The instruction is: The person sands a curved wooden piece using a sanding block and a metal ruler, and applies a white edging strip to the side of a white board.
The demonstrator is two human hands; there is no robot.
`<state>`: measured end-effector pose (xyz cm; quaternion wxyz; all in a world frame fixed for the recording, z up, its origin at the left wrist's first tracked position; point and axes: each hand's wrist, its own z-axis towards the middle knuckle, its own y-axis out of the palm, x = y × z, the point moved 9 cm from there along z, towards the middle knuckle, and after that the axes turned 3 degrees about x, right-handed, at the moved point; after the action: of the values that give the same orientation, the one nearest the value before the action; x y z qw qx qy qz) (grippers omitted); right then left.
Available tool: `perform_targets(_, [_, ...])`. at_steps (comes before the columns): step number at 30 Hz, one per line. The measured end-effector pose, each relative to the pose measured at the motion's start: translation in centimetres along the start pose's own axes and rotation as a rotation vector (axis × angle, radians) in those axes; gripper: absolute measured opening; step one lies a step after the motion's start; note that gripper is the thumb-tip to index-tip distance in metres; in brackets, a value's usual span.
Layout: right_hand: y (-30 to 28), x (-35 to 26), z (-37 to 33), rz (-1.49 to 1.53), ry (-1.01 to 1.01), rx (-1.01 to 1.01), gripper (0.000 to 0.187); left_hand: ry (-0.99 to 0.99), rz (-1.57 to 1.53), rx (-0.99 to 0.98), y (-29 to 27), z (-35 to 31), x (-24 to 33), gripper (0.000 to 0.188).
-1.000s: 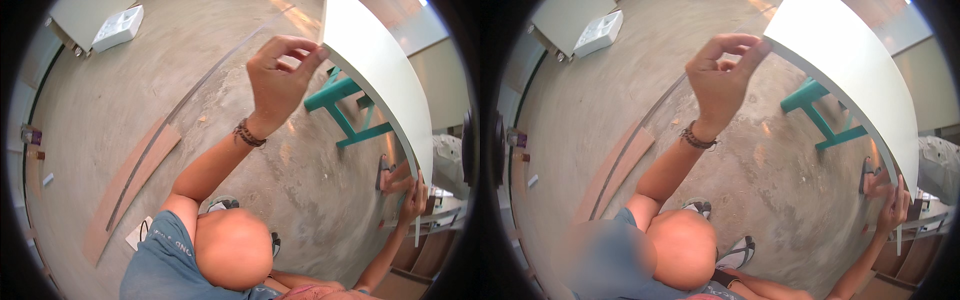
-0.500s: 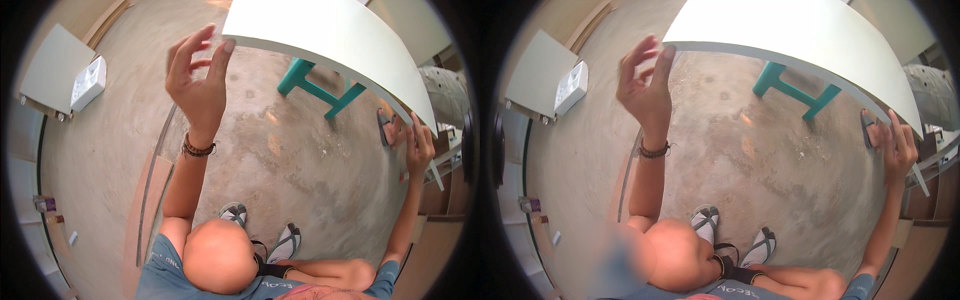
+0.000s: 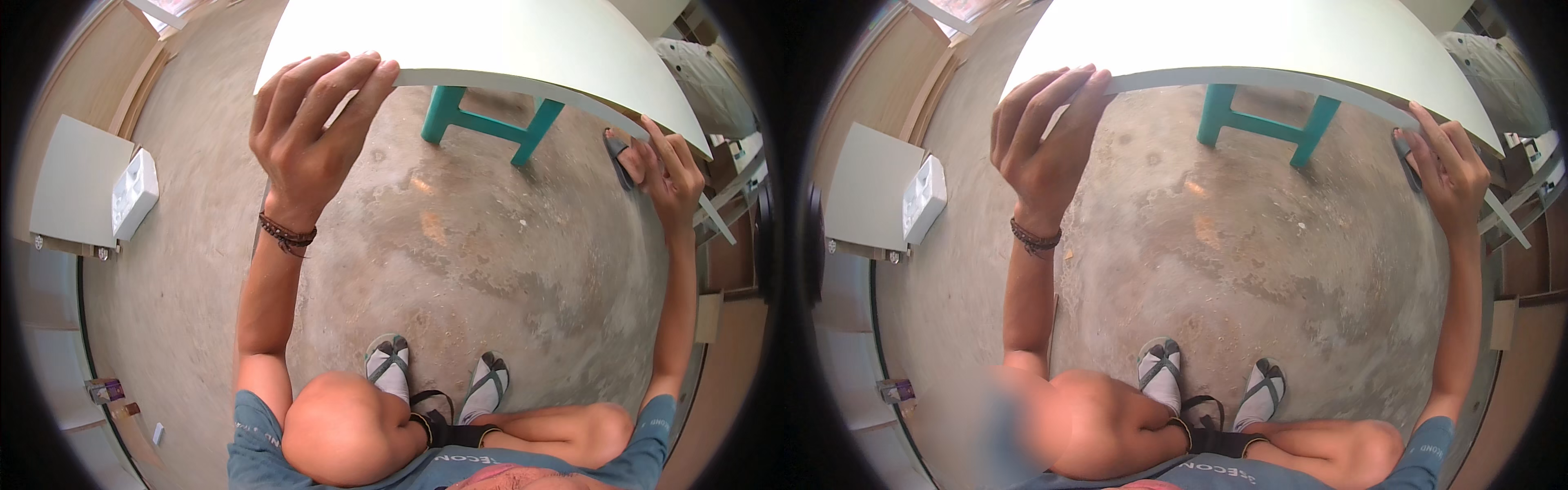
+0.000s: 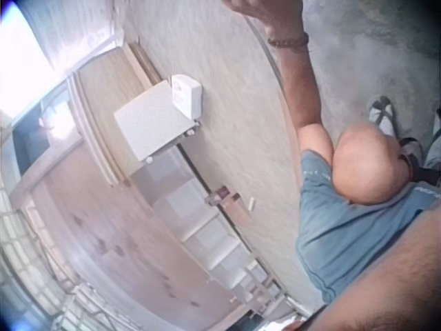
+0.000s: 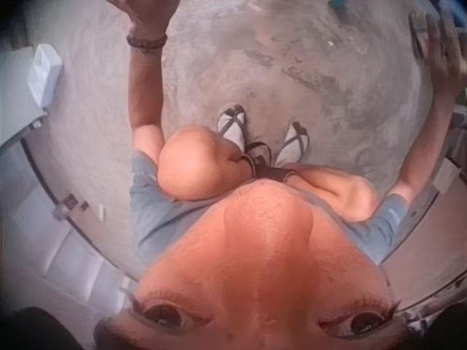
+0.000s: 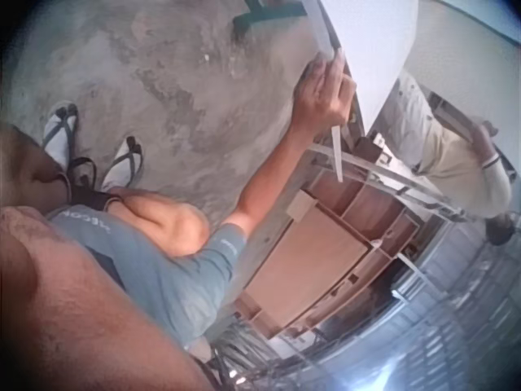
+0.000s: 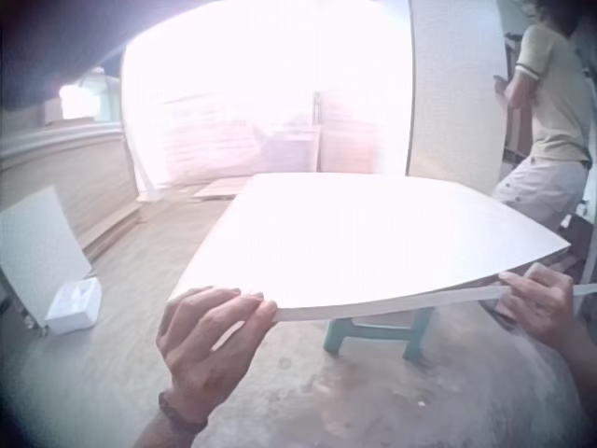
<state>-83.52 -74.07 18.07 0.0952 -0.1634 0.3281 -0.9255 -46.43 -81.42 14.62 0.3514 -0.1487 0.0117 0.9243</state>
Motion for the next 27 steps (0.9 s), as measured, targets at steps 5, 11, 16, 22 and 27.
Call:
perform_targets(5, [0.1, 0.3, -0.2, -0.041, -0.001, 0.005, 0.035, 0.023, 0.031, -0.012, -0.1, 0.3, 0.4, 0.027])
perform_targets(11, [0.3, 0.6, -0.4, -0.094, -0.003, 0.037, 0.034, -0.018, -0.022, -0.063, 0.4, 0.7, 1.0, 0.031])
perform_targets(16, [0.7, 0.7, -0.5, -0.121, -0.012, 0.05, 0.034, 0.006, -0.118, -0.124, 2.0, 1.6, 2.7, 0.031])
perform_targets(22, [0.6, 0.3, -0.1, -0.117, -0.04, 0.069, 0.035, 0.045, -0.143, -0.082, 3.2, 2.3, 3.8, 0.028])
perform_targets(27, [0.7, 0.5, 0.1, -0.149, -0.065, 0.106, 0.035, 0.061, -0.104, -0.085, 3.5, 2.2, 3.9, 0.027])
